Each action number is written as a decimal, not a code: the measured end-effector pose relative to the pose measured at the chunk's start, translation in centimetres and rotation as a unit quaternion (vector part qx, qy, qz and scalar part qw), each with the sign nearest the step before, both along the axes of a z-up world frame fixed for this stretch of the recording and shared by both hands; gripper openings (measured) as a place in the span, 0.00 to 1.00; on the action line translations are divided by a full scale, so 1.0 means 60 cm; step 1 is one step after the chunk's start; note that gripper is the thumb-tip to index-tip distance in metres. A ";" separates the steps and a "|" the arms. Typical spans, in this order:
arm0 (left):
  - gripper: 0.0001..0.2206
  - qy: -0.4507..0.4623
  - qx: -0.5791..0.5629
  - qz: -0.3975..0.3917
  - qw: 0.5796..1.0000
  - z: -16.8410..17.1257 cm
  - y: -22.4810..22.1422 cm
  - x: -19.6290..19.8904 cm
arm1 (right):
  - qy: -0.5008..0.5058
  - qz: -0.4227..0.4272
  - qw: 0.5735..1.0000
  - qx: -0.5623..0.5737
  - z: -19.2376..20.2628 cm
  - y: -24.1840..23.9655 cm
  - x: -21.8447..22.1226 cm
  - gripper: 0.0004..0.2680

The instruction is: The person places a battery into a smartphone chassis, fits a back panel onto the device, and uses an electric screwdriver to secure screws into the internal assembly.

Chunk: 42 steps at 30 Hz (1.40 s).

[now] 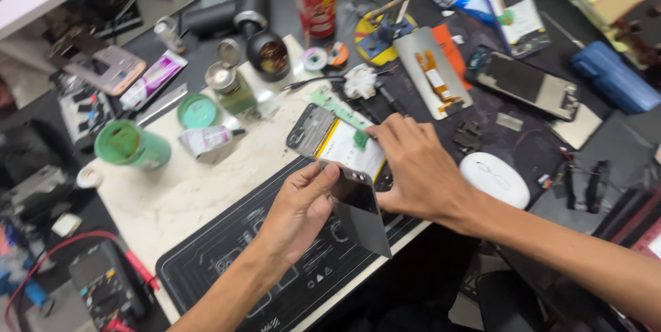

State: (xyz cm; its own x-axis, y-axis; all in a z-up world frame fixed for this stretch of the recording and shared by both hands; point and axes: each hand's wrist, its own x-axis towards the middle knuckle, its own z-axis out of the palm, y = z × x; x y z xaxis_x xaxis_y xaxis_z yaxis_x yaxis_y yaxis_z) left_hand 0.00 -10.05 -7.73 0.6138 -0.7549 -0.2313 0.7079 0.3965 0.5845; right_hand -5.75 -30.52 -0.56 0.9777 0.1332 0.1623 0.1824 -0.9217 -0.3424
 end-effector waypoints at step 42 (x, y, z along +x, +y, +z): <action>0.30 -0.169 0.047 -0.073 0.982 -0.013 -0.177 -0.054 | -0.105 -0.129 0.981 0.103 0.018 -0.063 -0.095 0.11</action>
State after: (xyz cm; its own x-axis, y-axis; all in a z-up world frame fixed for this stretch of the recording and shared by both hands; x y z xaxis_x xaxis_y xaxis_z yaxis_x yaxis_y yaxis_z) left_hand -3.25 -20.68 -8.49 0.5542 -0.8255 -0.1063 0.5126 0.2378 0.8251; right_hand -11.45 -34.33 0.53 0.9165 -0.1716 0.3614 0.0386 -0.8613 -0.5067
